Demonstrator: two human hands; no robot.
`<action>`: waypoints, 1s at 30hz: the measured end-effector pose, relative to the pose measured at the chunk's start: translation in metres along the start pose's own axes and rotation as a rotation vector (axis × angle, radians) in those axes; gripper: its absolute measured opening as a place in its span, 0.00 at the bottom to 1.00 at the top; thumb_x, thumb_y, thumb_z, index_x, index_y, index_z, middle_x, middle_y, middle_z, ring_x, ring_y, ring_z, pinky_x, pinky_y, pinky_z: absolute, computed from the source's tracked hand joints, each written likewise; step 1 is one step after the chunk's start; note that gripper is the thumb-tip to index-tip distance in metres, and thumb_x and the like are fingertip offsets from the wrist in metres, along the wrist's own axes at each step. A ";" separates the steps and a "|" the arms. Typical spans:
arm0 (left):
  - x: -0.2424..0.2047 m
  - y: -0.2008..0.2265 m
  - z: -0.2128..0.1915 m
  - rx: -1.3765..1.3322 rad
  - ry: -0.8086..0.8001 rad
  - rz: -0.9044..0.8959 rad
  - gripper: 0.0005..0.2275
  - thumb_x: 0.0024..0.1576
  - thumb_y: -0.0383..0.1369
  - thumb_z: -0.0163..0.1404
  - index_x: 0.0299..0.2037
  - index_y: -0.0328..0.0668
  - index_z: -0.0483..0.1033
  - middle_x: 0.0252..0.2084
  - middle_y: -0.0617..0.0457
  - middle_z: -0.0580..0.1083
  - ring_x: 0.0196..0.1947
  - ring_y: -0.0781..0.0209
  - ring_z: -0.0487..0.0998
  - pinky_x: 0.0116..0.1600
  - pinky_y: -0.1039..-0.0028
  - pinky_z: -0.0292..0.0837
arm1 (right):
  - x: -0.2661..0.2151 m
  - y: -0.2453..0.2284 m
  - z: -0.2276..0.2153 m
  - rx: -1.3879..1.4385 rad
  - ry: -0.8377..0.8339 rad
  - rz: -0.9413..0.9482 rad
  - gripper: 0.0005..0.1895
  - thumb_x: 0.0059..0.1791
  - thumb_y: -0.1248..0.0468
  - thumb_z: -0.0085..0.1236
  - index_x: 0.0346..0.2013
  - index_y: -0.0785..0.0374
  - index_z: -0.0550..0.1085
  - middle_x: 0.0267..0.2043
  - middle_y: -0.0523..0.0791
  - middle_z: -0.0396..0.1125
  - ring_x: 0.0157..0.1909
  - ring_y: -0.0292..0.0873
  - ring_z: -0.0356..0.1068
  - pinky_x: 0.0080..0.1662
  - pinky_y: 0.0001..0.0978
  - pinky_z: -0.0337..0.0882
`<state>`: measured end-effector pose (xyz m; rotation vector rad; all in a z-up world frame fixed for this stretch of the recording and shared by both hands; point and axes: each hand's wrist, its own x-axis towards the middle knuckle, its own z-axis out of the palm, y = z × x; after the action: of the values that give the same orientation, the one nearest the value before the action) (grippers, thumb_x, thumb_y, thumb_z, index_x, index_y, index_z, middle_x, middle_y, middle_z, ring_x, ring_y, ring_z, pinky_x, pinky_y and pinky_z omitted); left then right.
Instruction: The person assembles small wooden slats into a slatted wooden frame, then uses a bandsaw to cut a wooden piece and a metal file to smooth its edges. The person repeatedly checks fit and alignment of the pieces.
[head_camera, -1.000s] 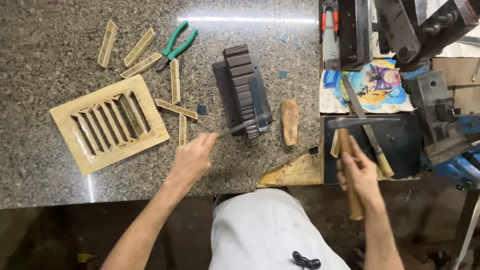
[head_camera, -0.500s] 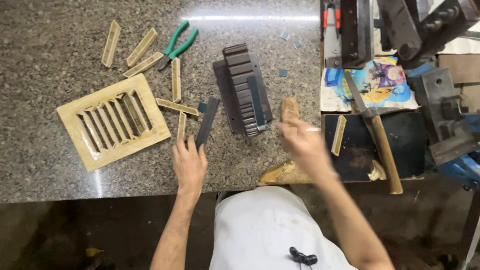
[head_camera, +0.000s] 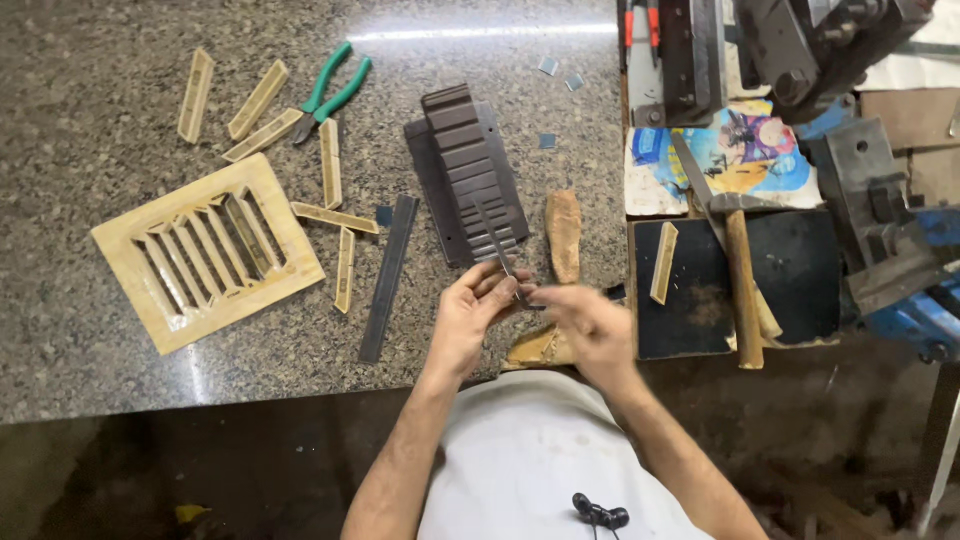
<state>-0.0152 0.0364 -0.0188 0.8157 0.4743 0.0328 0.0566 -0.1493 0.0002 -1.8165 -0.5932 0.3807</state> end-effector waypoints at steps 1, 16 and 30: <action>0.001 0.003 0.003 0.011 0.001 -0.006 0.18 0.62 0.31 0.54 0.60 0.30 0.72 0.53 0.43 0.79 0.50 0.55 0.82 0.57 0.64 0.81 | 0.000 0.008 -0.010 -0.063 0.105 -0.019 0.14 0.52 0.75 0.56 0.51 0.65 0.78 0.50 0.48 0.76 0.44 0.42 0.76 0.48 0.29 0.80; -0.008 0.020 0.041 0.279 0.010 0.025 0.20 0.60 0.31 0.54 0.61 0.30 0.70 0.53 0.43 0.78 0.52 0.57 0.82 0.52 0.69 0.84 | 0.007 0.107 -0.056 -0.947 0.383 0.401 0.32 0.45 0.52 0.72 0.50 0.70 0.69 0.46 0.59 0.69 0.39 0.64 0.72 0.39 0.54 0.71; -0.021 0.008 0.057 0.152 -0.040 -0.024 0.20 0.59 0.27 0.55 0.60 0.27 0.69 0.55 0.40 0.77 0.55 0.54 0.80 0.56 0.64 0.83 | 0.015 -0.031 -0.043 0.251 0.099 0.469 0.22 0.46 0.71 0.66 0.54 0.71 0.74 0.34 0.44 0.73 0.30 0.31 0.71 0.29 0.24 0.71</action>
<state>-0.0090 -0.0014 0.0287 0.9576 0.4526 -0.0424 0.0851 -0.1670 0.0438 -1.7068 -0.0384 0.6444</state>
